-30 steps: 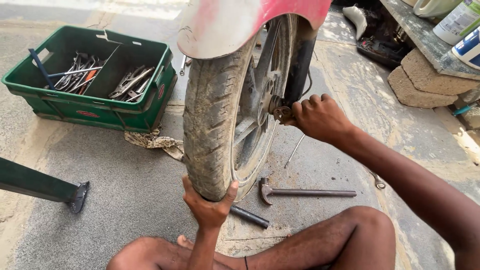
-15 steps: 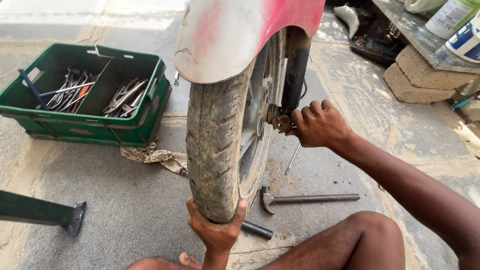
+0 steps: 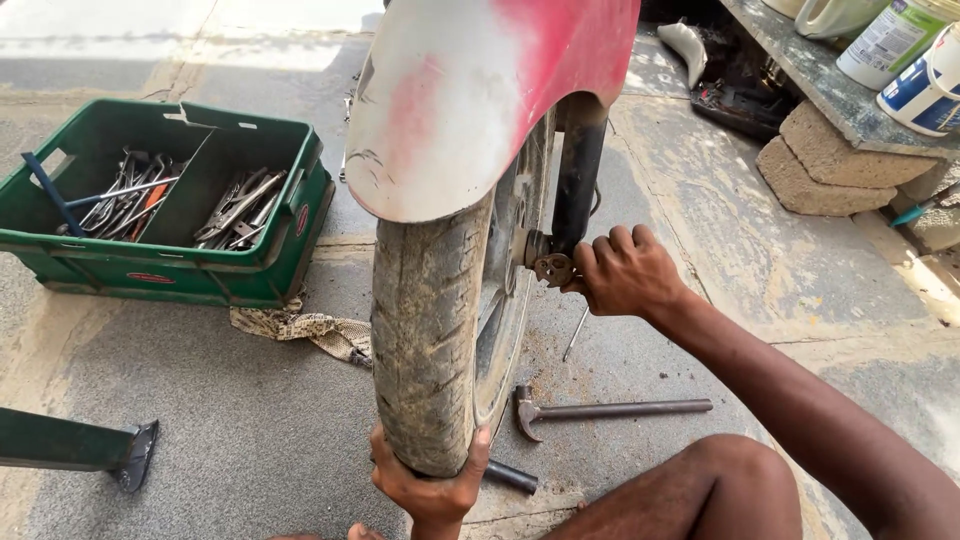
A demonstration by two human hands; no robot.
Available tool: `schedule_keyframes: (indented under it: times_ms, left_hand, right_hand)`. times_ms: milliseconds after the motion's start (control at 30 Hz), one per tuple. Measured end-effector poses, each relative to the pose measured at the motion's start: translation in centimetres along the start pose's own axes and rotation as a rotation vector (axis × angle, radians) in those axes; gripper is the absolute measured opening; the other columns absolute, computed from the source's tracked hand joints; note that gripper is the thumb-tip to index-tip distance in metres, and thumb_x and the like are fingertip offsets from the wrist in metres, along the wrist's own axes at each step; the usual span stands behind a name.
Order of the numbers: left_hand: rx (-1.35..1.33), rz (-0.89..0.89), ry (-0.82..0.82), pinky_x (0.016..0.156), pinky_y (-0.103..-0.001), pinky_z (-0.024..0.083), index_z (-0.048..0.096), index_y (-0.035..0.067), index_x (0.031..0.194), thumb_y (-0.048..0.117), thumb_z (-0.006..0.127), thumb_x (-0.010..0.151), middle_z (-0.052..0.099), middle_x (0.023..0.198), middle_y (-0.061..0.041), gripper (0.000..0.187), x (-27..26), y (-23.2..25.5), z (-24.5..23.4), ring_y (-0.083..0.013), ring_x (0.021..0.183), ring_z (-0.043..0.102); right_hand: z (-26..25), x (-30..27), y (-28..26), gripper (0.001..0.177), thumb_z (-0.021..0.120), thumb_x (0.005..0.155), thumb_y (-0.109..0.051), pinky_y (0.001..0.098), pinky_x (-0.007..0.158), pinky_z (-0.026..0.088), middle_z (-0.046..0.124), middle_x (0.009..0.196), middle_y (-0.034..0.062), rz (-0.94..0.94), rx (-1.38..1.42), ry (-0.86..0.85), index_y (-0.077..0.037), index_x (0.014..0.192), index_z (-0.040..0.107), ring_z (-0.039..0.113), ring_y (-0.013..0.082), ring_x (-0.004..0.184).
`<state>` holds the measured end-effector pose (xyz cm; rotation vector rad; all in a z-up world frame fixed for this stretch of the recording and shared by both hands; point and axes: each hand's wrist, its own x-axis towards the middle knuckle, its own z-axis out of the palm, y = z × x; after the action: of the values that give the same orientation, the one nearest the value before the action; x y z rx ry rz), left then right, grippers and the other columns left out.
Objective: The person sits on the ground and uses a hammer and a metal tool to work on the front wheel hub of a motorcycle. They repeatedly strike the tool against the wheel assembly and rotate the tire to access different areas.
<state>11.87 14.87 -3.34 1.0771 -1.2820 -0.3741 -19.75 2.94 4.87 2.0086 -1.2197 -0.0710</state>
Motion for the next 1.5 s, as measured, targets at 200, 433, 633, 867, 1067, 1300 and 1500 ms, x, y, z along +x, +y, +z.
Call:
schedule_keyframes:
  times_ms: [200,433,633,867,1067,1300,1500]
  left_hand:
    - [0.032,-0.063,-0.041,0.068,-0.04,0.062,0.052,-0.004,0.117,0.045,0.084,0.072,0.068,0.089,-0.016,0.074,-0.4,0.2,-0.5,-0.0292,0.077,0.076]
    - [0.007,-0.055,-0.061,0.07,-0.039,0.064,0.05,-0.005,0.123,0.044,0.083,0.074,0.071,0.091,-0.016,0.077,0.7,1.6,-1.1,-0.0291,0.079,0.078]
    - [0.006,-0.107,-0.101,0.068,-0.037,0.067,0.051,-0.002,0.118,0.047,0.082,0.074,0.072,0.084,-0.014,0.073,1.4,1.4,-1.4,-0.0274,0.073,0.079]
    - [0.003,-0.109,-0.115,0.067,-0.038,0.068,0.052,-0.002,0.116,0.047,0.081,0.075,0.072,0.081,-0.014,0.07,0.7,0.5,-1.4,-0.0274,0.07,0.079]
    - [0.041,-0.082,-0.093,0.067,-0.04,0.066,0.048,-0.005,0.121,0.043,0.082,0.075,0.07,0.084,-0.017,0.075,0.4,1.9,-0.9,-0.0307,0.072,0.078]
    - [0.009,-0.121,-0.095,0.07,-0.039,0.068,0.045,-0.006,0.126,0.041,0.084,0.073,0.072,0.086,-0.018,0.081,-0.9,2.1,-0.2,-0.0308,0.076,0.08]
    - [-0.054,-0.081,-0.069,0.081,-0.041,0.064,0.045,-0.006,0.13,0.032,0.088,0.069,0.072,0.1,-0.023,0.084,-1.9,4.3,1.0,-0.0348,0.087,0.079]
  right_hand:
    - [0.9,-1.2,-1.0,0.05,0.061,0.092,-0.058,0.0364,0.055,0.038,0.061,0.06,0.0045,0.004,0.072,0.088,-0.01,0.078,0.061,0.052,0.0199,0.057]
    - [0.2,-1.4,-2.0,0.052,0.062,0.092,-0.061,0.0351,0.054,0.042,0.065,0.06,0.0049,0.021,0.052,-0.039,-0.01,0.078,0.064,0.059,0.0191,0.056]
    - [-0.6,-0.9,-1.6,0.05,0.065,0.087,-0.06,0.0345,0.055,0.044,0.066,0.063,0.0045,0.057,0.099,-0.012,-0.011,0.079,0.066,0.061,0.0206,0.059]
    - [-1.3,-0.8,-1.8,0.048,0.068,0.087,-0.058,0.0342,0.059,0.044,0.066,0.063,0.0042,0.071,0.111,0.001,-0.011,0.076,0.065,0.06,0.0197,0.06]
    - [-2.7,-0.8,-2.6,0.056,0.072,0.081,-0.066,0.0351,0.062,0.041,0.064,0.061,0.0033,0.149,0.201,0.094,-0.012,0.07,0.063,0.057,0.0196,0.061]
    - [-0.8,-1.5,-2.2,0.059,0.075,0.081,-0.069,0.0352,0.062,0.039,0.061,0.062,0.0019,0.134,0.181,0.196,-0.013,0.069,0.06,0.052,0.0185,0.062]
    - [1.4,-2.0,-1.2,0.062,0.073,0.084,-0.072,0.0351,0.062,0.036,0.058,0.065,0.0005,0.087,0.135,0.328,-0.013,0.072,0.058,0.05,0.0177,0.065]
